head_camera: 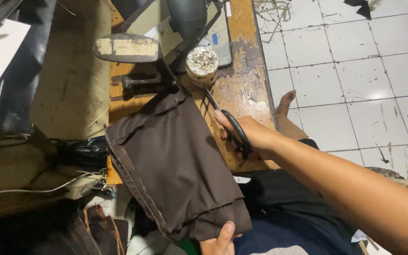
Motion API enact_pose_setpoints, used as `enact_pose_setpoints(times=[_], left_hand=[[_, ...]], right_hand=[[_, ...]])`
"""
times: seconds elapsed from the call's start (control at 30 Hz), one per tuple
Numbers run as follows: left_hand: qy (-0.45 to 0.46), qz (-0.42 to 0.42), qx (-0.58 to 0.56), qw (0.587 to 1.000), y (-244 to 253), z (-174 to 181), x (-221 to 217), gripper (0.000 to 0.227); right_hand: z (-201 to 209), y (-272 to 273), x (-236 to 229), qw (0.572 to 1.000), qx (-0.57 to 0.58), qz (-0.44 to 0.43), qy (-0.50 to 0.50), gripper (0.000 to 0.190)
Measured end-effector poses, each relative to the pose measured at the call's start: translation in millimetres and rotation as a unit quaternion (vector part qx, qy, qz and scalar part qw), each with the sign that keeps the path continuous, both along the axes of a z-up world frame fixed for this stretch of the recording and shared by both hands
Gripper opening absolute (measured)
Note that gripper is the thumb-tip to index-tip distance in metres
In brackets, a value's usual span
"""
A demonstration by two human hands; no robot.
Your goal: Trimming and inspecting a brown fabric component at a workshop bench.
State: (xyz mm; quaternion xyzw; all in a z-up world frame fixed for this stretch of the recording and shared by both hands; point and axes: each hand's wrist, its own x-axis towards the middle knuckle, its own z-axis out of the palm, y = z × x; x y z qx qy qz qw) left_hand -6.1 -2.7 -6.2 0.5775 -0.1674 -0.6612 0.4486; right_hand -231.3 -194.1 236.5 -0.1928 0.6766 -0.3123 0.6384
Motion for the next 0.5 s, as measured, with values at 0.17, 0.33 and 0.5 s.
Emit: enact_pose_setpoints(times=[0.17,0.33,0.5], left_hand=[[0.034,0.044,-0.036,0.998,6,5,0,0.063],[0.058,0.039,0.059,0.996,-8,54,-12,0.078],[0.103,0.036,0.042,0.993,-2,41,-6,0.067]], right_hand=[[-58,10,-41,0.936,-0.057,0.188,0.293,0.07],[-19,24,-67,0.855,0.014,0.237,0.461,0.066],[-32,17,-91,0.79,0.056,0.227,0.566,0.047]])
